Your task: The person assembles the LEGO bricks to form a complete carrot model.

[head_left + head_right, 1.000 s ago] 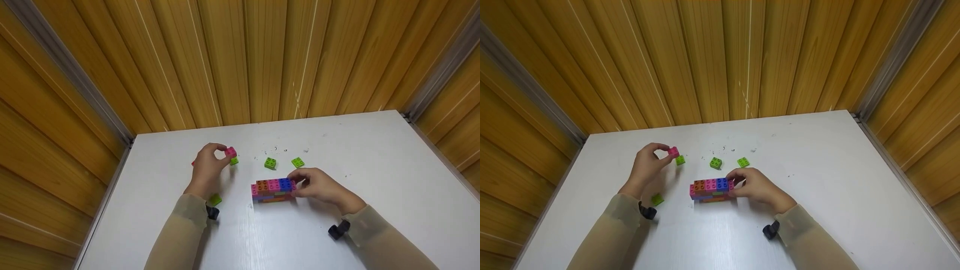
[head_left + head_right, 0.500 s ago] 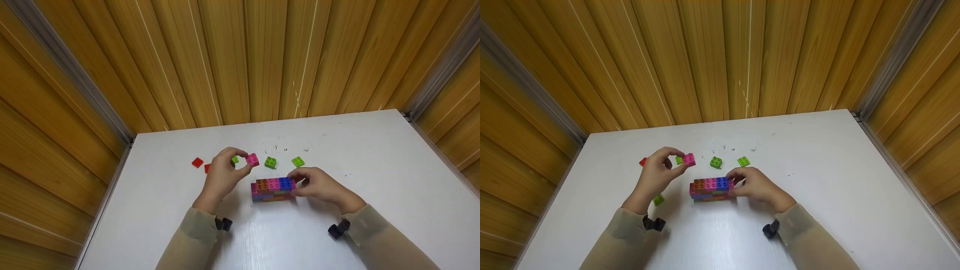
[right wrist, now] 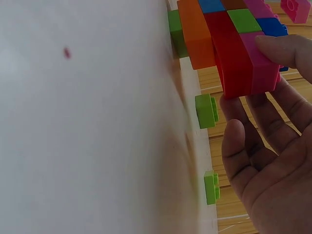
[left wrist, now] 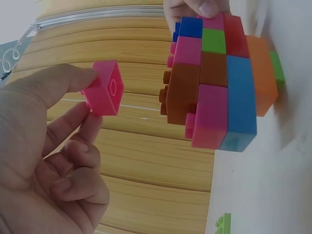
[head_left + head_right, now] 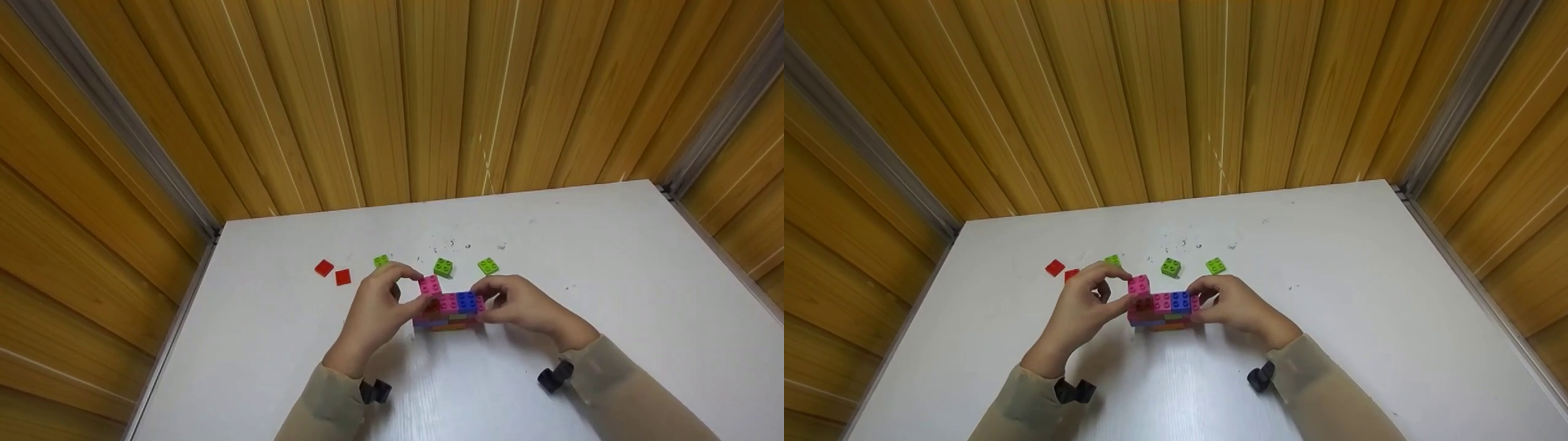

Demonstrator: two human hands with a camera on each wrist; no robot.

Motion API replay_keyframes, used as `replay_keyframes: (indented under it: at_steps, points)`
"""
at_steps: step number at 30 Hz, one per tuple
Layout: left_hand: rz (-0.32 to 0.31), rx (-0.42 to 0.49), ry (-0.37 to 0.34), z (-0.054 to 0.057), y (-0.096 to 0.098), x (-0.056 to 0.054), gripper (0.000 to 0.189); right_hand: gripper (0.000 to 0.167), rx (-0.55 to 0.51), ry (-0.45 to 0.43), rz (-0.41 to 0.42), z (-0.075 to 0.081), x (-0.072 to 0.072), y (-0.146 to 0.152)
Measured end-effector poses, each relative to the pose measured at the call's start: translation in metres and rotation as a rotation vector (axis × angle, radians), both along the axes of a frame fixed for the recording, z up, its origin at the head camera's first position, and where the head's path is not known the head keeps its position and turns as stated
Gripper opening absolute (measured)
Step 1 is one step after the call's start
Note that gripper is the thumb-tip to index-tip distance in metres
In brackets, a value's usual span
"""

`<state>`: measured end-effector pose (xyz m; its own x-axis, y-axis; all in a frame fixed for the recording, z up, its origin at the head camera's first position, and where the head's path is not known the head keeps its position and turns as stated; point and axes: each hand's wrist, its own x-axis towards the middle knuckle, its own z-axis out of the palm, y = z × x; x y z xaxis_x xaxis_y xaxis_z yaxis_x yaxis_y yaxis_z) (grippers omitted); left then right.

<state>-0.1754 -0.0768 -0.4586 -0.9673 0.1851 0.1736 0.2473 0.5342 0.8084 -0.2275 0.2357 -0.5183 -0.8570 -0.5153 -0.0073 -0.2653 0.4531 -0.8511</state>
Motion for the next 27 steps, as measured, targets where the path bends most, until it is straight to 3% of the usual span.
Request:
replay_keyframes:
  at_steps: [10,27]
  points:
    - [-0.019,0.004,-0.051,-0.016,0.006,-0.001,0.028,0.042,0.005,0.003,-0.003,0.001,0.000,0.000]
    - [-0.055,0.017,-0.084,-0.026,0.009,-0.006,0.029,0.042,-0.002,0.011,0.006,0.000,0.000,0.002]
